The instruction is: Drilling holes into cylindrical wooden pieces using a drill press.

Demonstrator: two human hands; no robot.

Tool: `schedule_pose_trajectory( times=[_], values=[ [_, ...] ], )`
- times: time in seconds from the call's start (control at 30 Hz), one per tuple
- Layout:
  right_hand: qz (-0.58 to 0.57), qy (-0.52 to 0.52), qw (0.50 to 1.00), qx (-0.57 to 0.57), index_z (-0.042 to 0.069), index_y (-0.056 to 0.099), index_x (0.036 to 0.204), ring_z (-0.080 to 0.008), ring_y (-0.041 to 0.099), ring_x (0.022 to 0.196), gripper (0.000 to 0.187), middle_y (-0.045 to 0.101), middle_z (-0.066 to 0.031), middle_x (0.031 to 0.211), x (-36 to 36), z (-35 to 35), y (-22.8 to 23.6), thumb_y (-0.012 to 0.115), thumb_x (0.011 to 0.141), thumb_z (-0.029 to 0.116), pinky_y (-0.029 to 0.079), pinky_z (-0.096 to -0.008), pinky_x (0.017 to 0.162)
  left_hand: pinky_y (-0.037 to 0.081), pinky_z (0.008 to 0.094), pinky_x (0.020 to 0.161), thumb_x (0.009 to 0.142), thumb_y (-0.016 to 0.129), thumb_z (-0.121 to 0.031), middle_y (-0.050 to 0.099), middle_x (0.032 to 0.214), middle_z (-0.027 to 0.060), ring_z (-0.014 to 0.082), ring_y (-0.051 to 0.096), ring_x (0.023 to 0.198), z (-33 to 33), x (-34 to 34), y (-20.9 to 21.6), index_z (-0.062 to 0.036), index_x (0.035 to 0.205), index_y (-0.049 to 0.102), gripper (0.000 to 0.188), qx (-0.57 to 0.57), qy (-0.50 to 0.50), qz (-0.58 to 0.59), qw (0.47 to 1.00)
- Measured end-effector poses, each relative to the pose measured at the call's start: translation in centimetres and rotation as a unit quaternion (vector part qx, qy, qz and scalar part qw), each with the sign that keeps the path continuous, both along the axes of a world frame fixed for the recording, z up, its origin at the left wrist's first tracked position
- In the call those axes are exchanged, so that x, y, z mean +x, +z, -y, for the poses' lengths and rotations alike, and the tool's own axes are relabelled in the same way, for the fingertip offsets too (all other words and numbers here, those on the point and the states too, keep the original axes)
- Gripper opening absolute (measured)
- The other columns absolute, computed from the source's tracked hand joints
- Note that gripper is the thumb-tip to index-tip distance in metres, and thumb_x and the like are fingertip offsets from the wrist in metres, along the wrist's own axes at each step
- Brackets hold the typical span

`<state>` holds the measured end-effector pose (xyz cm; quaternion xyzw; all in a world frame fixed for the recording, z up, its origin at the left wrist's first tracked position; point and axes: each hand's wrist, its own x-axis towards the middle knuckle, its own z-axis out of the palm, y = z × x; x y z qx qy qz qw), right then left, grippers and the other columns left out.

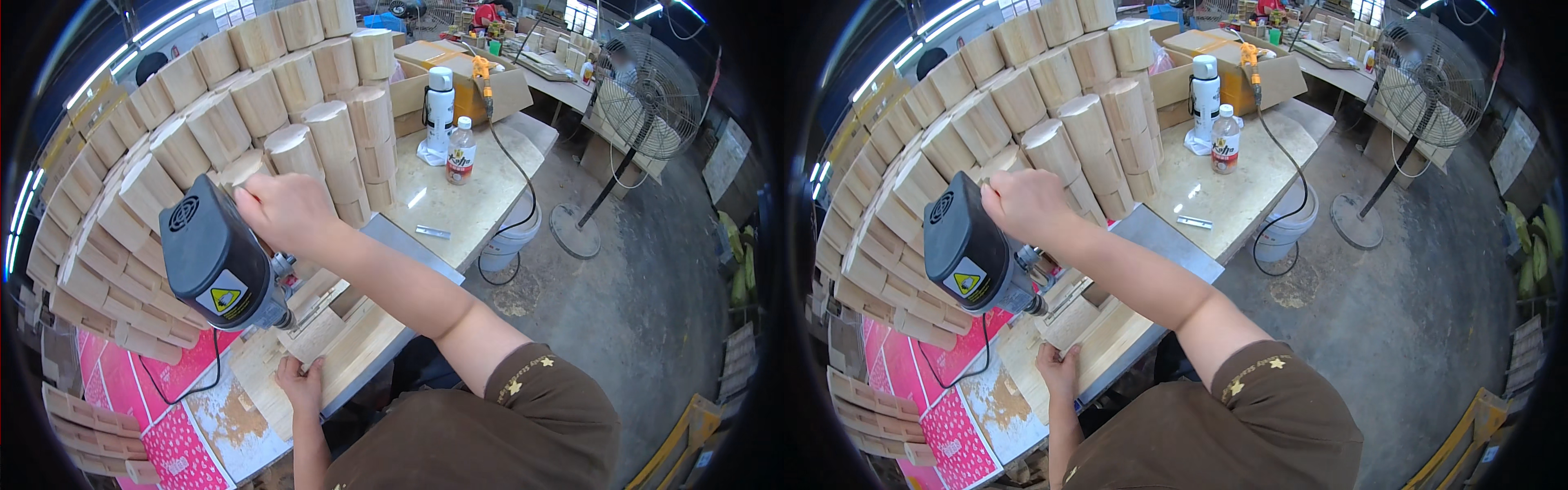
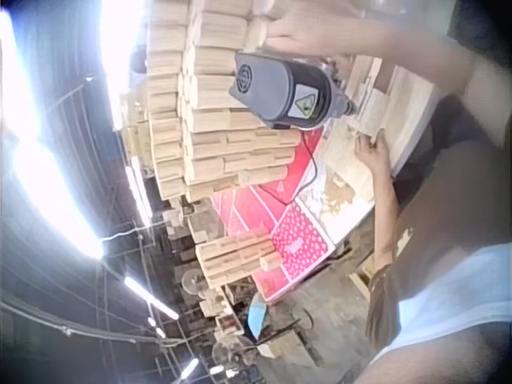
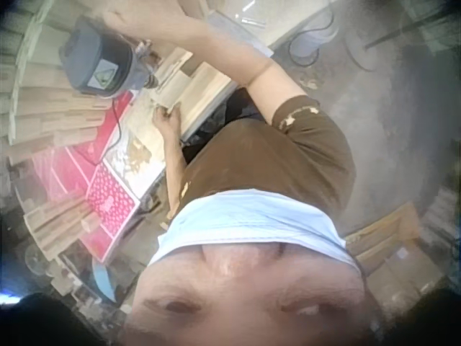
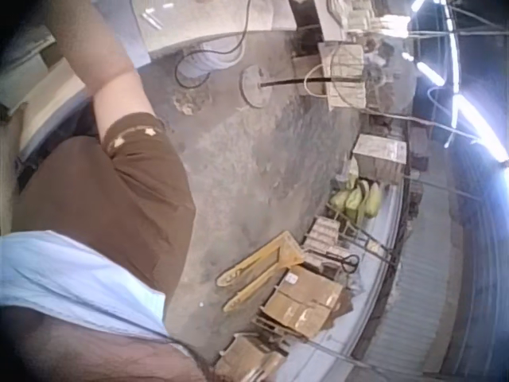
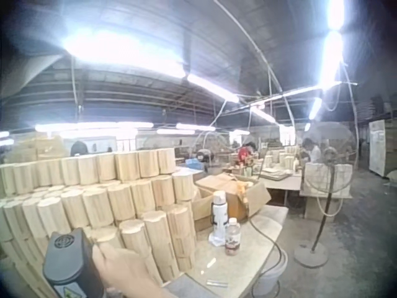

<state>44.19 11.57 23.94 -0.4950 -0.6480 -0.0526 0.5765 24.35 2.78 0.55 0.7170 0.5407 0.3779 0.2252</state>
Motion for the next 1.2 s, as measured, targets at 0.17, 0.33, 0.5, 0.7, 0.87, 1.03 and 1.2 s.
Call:
schedule_pose_trajectory(
  times=[0.17,0.33,0.5,0.7,0.87,1.03,1.2],
  values=[
    [0.002,0.029,0.999,-0.042,0.003,0.054,0.089,-0.0407,0.058,0.066,0.025,0.059,-0.0195,0.066,0.2,-2.1,-0.9,0.048,0.090,0.027,0.043,-0.0493,0.059,0.039,0.0282,0.059,0.057,0.077,-0.003,0.048,0.080,0.0035,0.0140,0.047,0.069,-0.3,1.5,0.4,-0.0008,0.085,0.062,0.032,-0.048,0.021,0.206,0.977],
    [0.076,0.073,0.988,-0.113,0.008,0.044,0.124,-0.0303,0.055,0.090,0.040,0.058,-0.0150,0.089,2.1,2.9,-8.7,0.052,0.089,0.027,0.040,-0.0423,0.078,0.040,0.0227,0.065,0.062,0.074,0.003,0.045,0.088,0.0000,0.0101,0.046,0.075,-0.3,1.3,1.1,-0.0021,0.094,0.060,0.035,-0.025,-0.001,0.156,0.987],
    [0.268,0.119,0.950,-0.112,0.010,0.057,0.103,-0.0243,0.053,0.092,0.036,0.057,-0.0073,0.091,5.3,5.5,-17.7,0.065,0.078,0.036,0.035,-0.0404,0.090,0.041,0.0246,0.070,0.060,0.074,0.001,0.047,0.086,0.0013,0.0127,0.048,0.075,0.4,0.5,2.1,-0.0022,0.091,0.061,0.034,-0.028,0.030,0.205,0.978],
    [0.292,0.114,0.933,-0.177,0.010,0.054,0.083,-0.0232,0.054,0.090,0.029,0.056,-0.0042,0.087,5.9,6.5,-18.0,0.069,0.072,0.034,0.035,-0.0409,0.090,0.045,0.0304,0.071,0.057,0.078,-0.004,0.055,0.081,0.0048,0.0194,0.056,0.082,3.3,-6.1,3.2,-0.0009,0.087,0.063,0.033,0.109,-0.002,0.040,0.993],
    [0.279,0.113,0.941,-0.157,0.010,0.054,0.082,-0.0249,0.054,0.089,0.029,0.057,-0.0056,0.084,6.0,7.3,-18.3,0.071,0.068,0.030,0.036,-0.0403,0.087,0.047,0.0303,0.077,0.066,0.074,-0.004,0.062,0.095,0.0070,0.0167,0.059,0.087,7.1,-11.0,6.1,0.0010,0.093,0.063,0.030,-0.057,0.033,0.216,0.974],
    [0.282,0.133,0.937,-0.157,0.008,0.056,0.083,-0.0301,0.053,0.085,0.032,0.056,-0.0091,0.083,5.6,7.3,-18.0,0.074,0.064,0.025,0.040,-0.0412,0.074,0.047,0.0247,0.067,0.077,0.070,-0.021,0.065,0.089,0.0101,0.0127,0.061,0.077,6.4,-10.0,6.7,0.0081,0.097,0.064,0.036,-0.214,0.133,0.383,0.889],
    [0.233,0.193,0.935,-0.187,0.004,0.055,0.085,-0.0315,0.050,0.086,0.029,0.055,-0.0114,0.084,6.0,7.6,-16.5,0.074,0.066,0.014,0.041,-0.0396,0.074,0.031,0.0217,0.040,0.076,0.074,-0.035,0.053,0.056,0.0020,0.0067,0.043,0.043,4.0,-8.1,4.5,0.0003,0.069,0.061,0.038,-0.306,0.161,0.379,0.858]
  ],
)
